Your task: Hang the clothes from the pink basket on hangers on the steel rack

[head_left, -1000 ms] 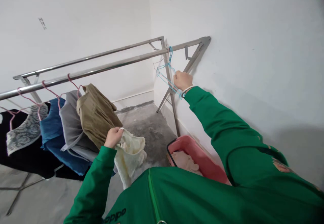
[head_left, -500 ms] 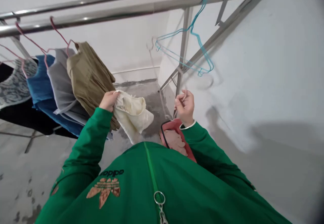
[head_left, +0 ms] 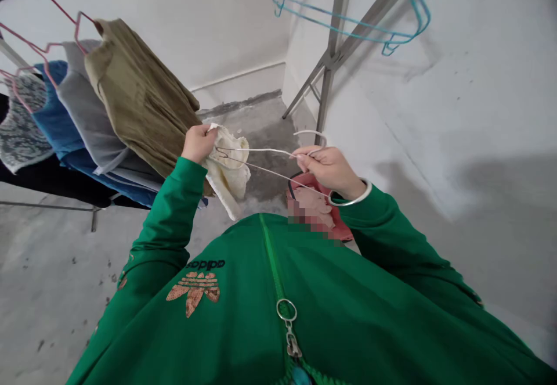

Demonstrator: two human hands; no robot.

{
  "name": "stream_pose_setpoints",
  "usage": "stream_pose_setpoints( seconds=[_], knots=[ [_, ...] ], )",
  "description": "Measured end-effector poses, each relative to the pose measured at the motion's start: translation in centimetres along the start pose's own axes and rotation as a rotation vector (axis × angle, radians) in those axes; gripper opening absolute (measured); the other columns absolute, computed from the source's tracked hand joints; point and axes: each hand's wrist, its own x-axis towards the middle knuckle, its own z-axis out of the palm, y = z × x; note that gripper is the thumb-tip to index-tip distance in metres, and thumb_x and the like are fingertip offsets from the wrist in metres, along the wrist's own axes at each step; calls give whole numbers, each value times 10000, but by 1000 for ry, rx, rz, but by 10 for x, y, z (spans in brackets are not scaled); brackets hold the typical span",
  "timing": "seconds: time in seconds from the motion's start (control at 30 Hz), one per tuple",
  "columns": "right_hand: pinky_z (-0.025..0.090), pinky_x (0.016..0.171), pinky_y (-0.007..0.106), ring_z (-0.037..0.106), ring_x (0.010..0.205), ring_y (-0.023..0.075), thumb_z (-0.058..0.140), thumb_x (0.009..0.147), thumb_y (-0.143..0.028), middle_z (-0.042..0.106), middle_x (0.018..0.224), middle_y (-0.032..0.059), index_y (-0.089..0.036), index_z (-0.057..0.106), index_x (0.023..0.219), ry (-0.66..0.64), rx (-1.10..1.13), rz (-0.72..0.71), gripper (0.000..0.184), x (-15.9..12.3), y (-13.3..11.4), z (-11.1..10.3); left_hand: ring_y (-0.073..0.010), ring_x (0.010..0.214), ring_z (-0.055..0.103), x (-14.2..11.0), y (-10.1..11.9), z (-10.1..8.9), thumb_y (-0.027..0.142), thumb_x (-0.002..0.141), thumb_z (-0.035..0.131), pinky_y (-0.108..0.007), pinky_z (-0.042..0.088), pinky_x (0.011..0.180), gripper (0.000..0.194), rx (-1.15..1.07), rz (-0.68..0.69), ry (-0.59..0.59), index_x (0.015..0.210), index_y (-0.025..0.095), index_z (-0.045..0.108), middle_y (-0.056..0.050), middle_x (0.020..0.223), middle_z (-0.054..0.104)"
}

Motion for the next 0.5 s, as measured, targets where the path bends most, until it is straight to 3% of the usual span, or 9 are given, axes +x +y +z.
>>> stream_pose_setpoints(
  seconds=[0.13, 0.27, 0.4, 0.5],
  knots=[
    [488, 753, 293, 640, 784, 158, 478, 897, -464, 673, 779, 59, -183, 482, 508, 31, 28, -36, 479, 16, 16, 45, -222, 829, 599, -29, 24, 10, 250, 858, 496, -303, 415, 727, 196, 508, 196, -150, 816, 176, 672, -52, 764, 637],
    [473, 694, 283, 596, 697, 138, 451, 892, -501, 671, 778, 61, -183, 449, 517, 17, 48, -121, 492, 40, 35, 74, -275, 934, 594, -47, 38, 20, 202, 858, 465, -363, 430, 756, 210, 718, 379, -227, 866, 165, 673, -126, 973, 638],
    [470, 668, 276, 565, 670, 125, 455, 910, -485, 647, 752, 51, -175, 468, 548, 2, 5, -180, 477, 59, 43, 61, -290, 1047, 542, -40, 27, 17, 205, 871, 463, -406, 428, 841, 195, 658, 554, -190, 850, 162, 652, -131, 1039, 597],
    [497, 733, 307, 570, 729, 145, 456, 926, -490, 632, 778, 45, -179, 571, 710, 43, -118, -256, 396, 65, 35, 41, -255, 981, 574, -36, 15, 11, 226, 902, 424, -370, 444, 822, 211, 611, 548, -230, 915, 167, 627, -109, 975, 612]
  ],
)
